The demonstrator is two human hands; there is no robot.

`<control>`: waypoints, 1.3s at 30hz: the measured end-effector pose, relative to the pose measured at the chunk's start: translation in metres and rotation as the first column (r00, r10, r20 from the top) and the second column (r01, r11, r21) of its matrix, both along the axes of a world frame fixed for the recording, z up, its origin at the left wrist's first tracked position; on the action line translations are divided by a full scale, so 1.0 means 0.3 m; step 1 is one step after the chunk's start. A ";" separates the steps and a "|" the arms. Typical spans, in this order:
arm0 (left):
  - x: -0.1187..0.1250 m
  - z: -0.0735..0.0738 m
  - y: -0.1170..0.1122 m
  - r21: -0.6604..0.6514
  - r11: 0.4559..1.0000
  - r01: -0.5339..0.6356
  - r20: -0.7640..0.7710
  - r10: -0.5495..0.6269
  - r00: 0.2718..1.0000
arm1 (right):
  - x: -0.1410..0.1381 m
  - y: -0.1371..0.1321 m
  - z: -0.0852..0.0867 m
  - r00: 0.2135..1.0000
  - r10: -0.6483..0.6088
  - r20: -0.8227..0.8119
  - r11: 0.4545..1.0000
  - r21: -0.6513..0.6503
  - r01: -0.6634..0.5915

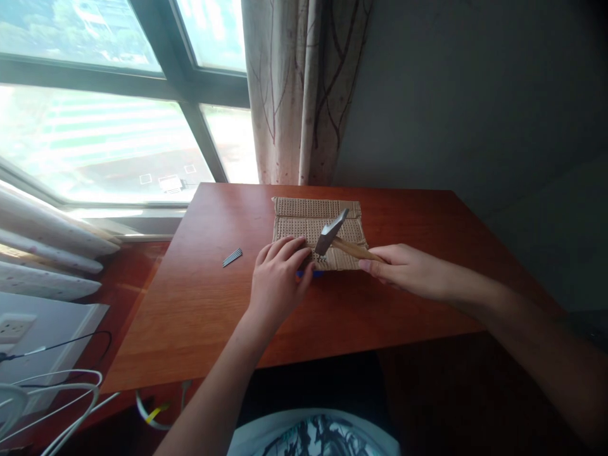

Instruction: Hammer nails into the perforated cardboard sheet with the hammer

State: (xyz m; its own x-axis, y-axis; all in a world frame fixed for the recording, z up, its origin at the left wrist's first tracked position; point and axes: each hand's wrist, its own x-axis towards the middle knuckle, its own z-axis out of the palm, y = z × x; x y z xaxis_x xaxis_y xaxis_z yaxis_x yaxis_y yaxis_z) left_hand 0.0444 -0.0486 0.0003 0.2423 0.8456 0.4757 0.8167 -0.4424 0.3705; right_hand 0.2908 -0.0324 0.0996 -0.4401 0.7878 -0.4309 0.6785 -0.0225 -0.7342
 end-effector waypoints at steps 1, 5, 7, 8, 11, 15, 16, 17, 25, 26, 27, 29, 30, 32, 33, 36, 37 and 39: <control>0.000 0.000 0.000 0.000 1.000 0.001 0.002 -0.001 1.000 | 0.000 0.001 -0.005 1.000 0.015 0.025 1.000 0.013 -0.015; 0.001 -0.002 0.001 0.002 1.000 0.001 0.003 -0.001 1.000 | 0.002 0.001 -0.021 0.999 0.011 0.035 1.000 0.012 -0.012; 0.001 -0.003 0.002 0.001 1.000 0.000 0.002 0.000 1.000 | 0.003 -0.001 -0.027 1.000 0.006 0.026 1.000 -0.002 -0.006; 0.002 -0.003 0.002 0.000 1.000 0.000 0.002 0.000 1.000 | 0.003 -0.001 -0.030 0.999 0.011 0.031 1.000 -0.003 -0.011; 0.003 -0.001 0.002 0.001 1.000 -0.002 0.007 0.002 1.000 | 0.003 -0.002 -0.034 0.997 0.033 0.072 0.999 0.020 -0.035; 0.002 0.001 -0.001 0.004 1.000 0.000 0.010 0.000 1.000 | 0.003 -0.002 -0.033 0.998 0.016 0.066 0.998 0.053 -0.020; 0.002 0.001 -0.002 0.004 1.000 0.000 0.010 0.000 1.000 | 0.003 -0.002 -0.032 0.998 0.010 0.059 0.998 0.056 -0.013; 0.002 0.001 -0.002 0.004 1.000 -0.001 0.010 0.001 1.000 | 0.001 -0.002 -0.033 0.998 0.007 0.055 0.998 0.056 -0.010; 0.002 0.001 -0.002 -0.008 1.000 0.000 0.015 0.000 1.000 | -0.008 -0.007 -0.032 0.999 0.007 0.052 0.995 0.101 -0.012; 0.002 0.001 -0.002 -0.009 1.000 0.002 0.015 -0.001 1.000 | -0.003 -0.010 -0.030 1.000 -0.018 0.021 0.994 0.105 0.016; 0.002 0.002 -0.002 -0.011 1.000 0.004 0.015 -0.003 1.000 | 0.003 -0.013 -0.028 0.999 -0.051 -0.016 0.992 0.111 0.053; 0.003 0.004 -0.003 -0.017 1.000 0.006 0.015 -0.006 1.000 | 0.019 -0.018 -0.030 0.983 -0.142 -0.118 0.977 0.141 0.158; 0.003 0.004 -0.004 -0.020 1.000 0.006 0.016 -0.005 1.000 | 0.027 -0.019 -0.035 0.963 -0.198 -0.184 0.959 0.167 0.229; 0.003 0.006 -0.004 -0.025 1.000 0.004 0.018 -0.004 1.000 | 0.044 -0.013 -0.054 0.884 -0.307 -0.352 0.886 0.233 0.400; 0.003 0.006 -0.005 -0.027 1.000 0.004 0.017 -0.004 1.000 | 0.051 -0.005 -0.067 0.825 -0.344 -0.448 0.833 0.259 0.488; 0.005 0.009 -0.005 -0.033 0.999 0.002 0.012 -0.002 1.000 | 0.058 0.031 -0.109 0.625 -0.344 -0.700 0.689 0.263 0.675; 0.005 0.009 -0.006 -0.037 0.999 0.001 0.010 -0.001 1.000 | 0.057 0.044 -0.121 0.568 -0.333 -0.753 0.663 0.241 0.709; 0.006 0.011 -0.006 -0.043 0.999 -0.005 0.010 0.005 1.000 | 0.052 0.066 -0.145 0.469 -0.320 -0.823 0.615 0.196 0.764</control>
